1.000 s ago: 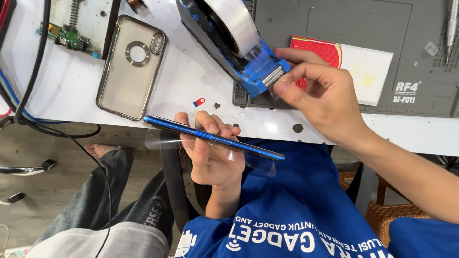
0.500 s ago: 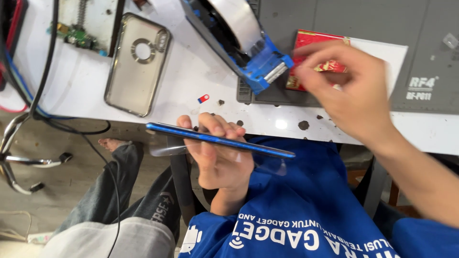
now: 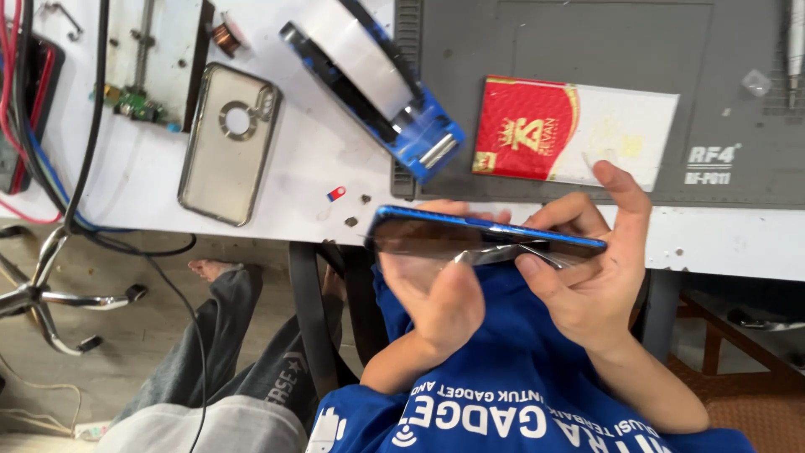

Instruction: Reassembling a mobile phone by applying adhesive to the frame and securing the back cover with tape.

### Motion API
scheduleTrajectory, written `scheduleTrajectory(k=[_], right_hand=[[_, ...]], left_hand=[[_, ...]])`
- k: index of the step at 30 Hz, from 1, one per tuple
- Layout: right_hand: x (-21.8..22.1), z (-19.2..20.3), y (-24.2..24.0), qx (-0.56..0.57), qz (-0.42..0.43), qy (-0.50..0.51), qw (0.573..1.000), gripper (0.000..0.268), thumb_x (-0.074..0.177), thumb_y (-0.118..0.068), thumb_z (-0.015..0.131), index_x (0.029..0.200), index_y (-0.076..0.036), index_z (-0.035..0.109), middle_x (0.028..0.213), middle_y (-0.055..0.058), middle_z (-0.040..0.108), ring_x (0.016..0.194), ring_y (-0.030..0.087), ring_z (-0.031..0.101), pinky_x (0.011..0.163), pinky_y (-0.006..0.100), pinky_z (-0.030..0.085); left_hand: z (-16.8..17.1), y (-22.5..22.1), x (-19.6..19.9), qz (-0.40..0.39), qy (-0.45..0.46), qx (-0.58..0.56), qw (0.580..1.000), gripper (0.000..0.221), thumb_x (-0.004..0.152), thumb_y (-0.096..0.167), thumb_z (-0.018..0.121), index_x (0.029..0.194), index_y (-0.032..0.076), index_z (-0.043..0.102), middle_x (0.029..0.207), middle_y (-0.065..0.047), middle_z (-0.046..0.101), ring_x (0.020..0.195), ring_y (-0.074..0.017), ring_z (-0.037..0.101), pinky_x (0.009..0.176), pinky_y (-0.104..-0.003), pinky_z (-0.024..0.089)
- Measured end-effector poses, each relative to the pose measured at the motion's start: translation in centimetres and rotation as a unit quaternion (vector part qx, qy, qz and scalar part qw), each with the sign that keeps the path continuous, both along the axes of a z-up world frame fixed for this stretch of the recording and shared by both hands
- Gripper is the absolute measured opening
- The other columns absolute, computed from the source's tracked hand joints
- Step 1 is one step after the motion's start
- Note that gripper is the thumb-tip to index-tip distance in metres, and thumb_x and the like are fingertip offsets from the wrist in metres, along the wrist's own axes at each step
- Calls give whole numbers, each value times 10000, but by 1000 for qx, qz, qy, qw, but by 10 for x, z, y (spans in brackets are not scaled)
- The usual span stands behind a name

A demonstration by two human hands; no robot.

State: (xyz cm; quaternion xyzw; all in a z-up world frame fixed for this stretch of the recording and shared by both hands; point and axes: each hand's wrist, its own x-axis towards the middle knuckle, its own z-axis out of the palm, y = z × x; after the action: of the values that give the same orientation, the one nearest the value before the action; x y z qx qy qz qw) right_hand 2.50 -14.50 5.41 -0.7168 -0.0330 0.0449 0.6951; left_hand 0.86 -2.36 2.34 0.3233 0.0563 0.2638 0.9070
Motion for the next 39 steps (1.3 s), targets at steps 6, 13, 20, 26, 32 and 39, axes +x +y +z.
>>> scheduleTrajectory(k=[6, 13, 20, 26, 32, 39], right_hand=[[11, -14, -31, 45, -9, -59, 997, 901, 835, -31, 748, 1561, -178, 233, 986, 167, 619, 909, 232, 654, 912, 311, 540], [35, 16, -51, 44, -5, -69, 997, 942, 808, -50, 733, 1586, -181, 217, 1052, 201, 624, 922, 224, 646, 765, 279, 567], [-3, 24, -33, -139, -246, -259, 924, 365, 955, -385, 569, 719, -163, 402, 1588, 202, 433, 1538, 309, 412, 1313, 500, 396], [-44, -11, -22, -106, -249, -194, 943, 374, 931, -396, 708, 851, -48, 598, 705, 18, 563, 511, 58, 443, 528, 194, 335], [-47, -27, -36, -145, -273, -228, 923, 387, 965, -408, 683, 809, -68, 584, 734, -5, 520, 568, 51, 369, 578, 179, 281], [-33, 1, -2, -147, -242, -168, 944, 403, 914, -458, 680, 772, -90, 595, 672, 13, 557, 562, 80, 444, 603, 203, 344]], left_hand=[[9, 18, -3, -63, 22, -5, 998, 534, 962, 118, 781, 1336, 91, 401, 1193, -234, 687, 1018, -516, 702, 976, -653, 557], [1, 7, -4, -72, 119, 223, 965, 194, 992, 113, 620, 1143, 17, 544, 845, -17, 506, 652, -76, 424, 587, -236, 372], [4, -10, 7, -72, -89, 229, 967, 174, 1134, 79, 462, 1285, 52, 379, 1220, -308, 591, 1127, -484, 673, 1025, -612, 629], [-5, -21, 15, -71, -219, 187, 955, 324, 1083, -62, 498, 1374, 63, 427, 1246, -322, 566, 1187, -486, 627, 1089, -727, 546], [-15, -21, 13, -99, -237, 196, 946, 423, 1073, -114, 481, 1434, 97, 420, 1294, -313, 556, 1209, -520, 616, 1104, -722, 550], [-4, -37, 7, -56, -146, 196, 968, 264, 1121, -39, 425, 1356, 68, 369, 1223, -308, 583, 1153, -482, 661, 1037, -603, 625]])
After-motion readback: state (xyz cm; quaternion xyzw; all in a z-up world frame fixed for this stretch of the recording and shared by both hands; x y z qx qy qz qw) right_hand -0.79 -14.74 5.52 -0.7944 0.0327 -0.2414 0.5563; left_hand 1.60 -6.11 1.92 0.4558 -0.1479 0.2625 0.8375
